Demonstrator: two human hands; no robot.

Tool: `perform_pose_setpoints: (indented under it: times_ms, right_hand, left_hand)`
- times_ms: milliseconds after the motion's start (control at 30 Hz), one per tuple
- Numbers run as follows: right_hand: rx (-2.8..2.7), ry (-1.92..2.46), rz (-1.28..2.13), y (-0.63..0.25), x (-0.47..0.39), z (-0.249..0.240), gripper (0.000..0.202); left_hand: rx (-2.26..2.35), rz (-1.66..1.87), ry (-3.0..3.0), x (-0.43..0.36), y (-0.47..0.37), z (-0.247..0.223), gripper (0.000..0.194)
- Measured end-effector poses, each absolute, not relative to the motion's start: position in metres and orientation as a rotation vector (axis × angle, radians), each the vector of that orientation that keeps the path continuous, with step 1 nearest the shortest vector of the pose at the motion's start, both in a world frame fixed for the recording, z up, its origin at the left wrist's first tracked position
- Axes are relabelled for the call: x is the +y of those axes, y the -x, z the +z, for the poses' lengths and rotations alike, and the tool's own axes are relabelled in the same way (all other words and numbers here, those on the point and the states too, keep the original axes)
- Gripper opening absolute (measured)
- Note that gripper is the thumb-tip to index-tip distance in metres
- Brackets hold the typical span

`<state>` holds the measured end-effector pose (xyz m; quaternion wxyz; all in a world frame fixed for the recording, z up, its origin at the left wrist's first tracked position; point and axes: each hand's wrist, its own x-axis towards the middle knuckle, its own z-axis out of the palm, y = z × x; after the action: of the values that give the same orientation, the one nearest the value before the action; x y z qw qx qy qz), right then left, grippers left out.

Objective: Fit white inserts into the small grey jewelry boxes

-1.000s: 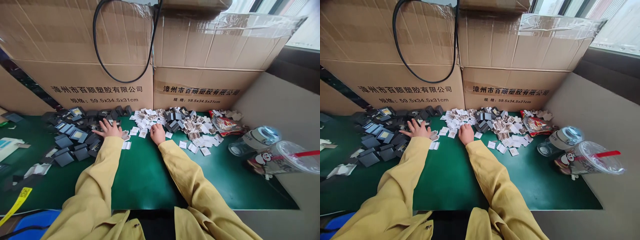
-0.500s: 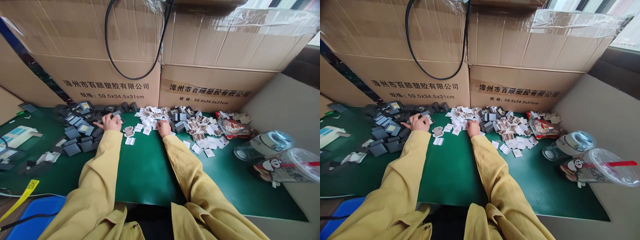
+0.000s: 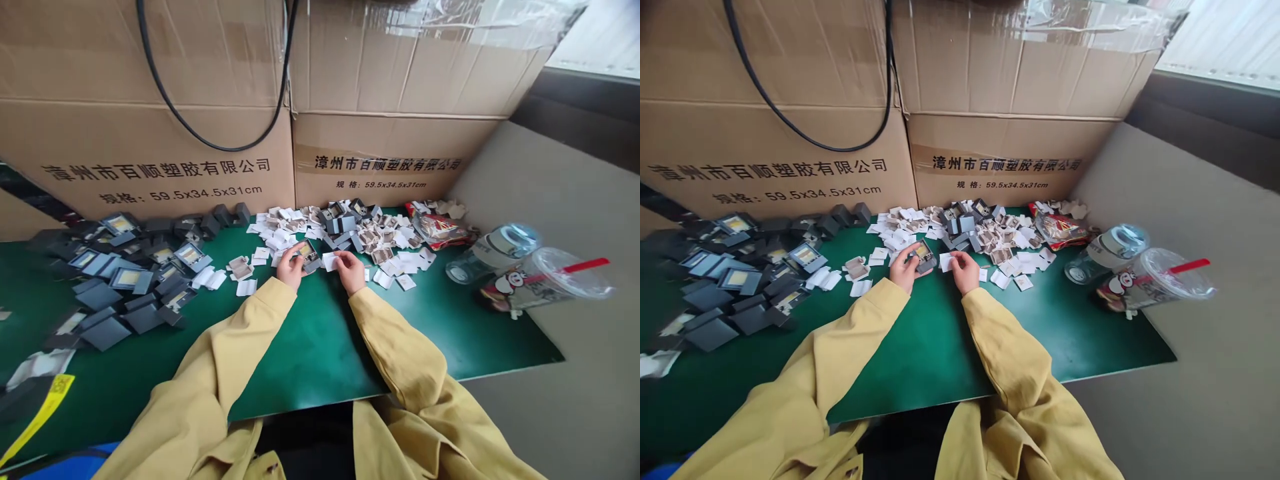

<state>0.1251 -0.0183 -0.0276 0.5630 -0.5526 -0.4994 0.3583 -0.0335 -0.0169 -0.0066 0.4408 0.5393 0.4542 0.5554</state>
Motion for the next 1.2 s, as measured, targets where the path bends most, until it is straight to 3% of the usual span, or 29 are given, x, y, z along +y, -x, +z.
perform_pose_setpoints:
  times_ms: [100, 333, 500, 700, 833, 1200]
  right_hand:
    - [-1.119, 1.266, 0.788, -0.141, -0.022, -0.017, 0.03]
    - [-0.99, 1.124, 0.9, -0.136, -0.026, -0.003, 0.042]
    - [-1.067, 1.086, 1.059, -0.126, -0.03, -0.01, 0.045]
    - [-1.198, 1.155, 0.999, -0.131, -0.023, -0.023, 0.033]
    - [-1.329, 1.191, 0.897, -0.14, -0.016, -0.025, 0.033]
    - [-1.478, 1.28, 0.736, -0.135, -0.025, -0.016, 0.029]
  left_hand:
    - [1.07, 1.308, -1.309, -0.007, 0.021, -0.012, 0.043]
    - [1.113, 1.261, -1.375, 0.005, 0.021, -0.022, 0.016]
    - [1.061, 1.297, -1.363, 0.0, 0.018, -0.025, 0.024]
    - [1.06, 1.175, -1.452, 0.002, 0.02, -0.027, 0.046]
    - [0.95, 1.022, -1.545, 0.006, 0.026, -0.026, 0.039]
    - [0.802, 0.848, -1.22, -0.001, 0.028, -0.012, 0.047]
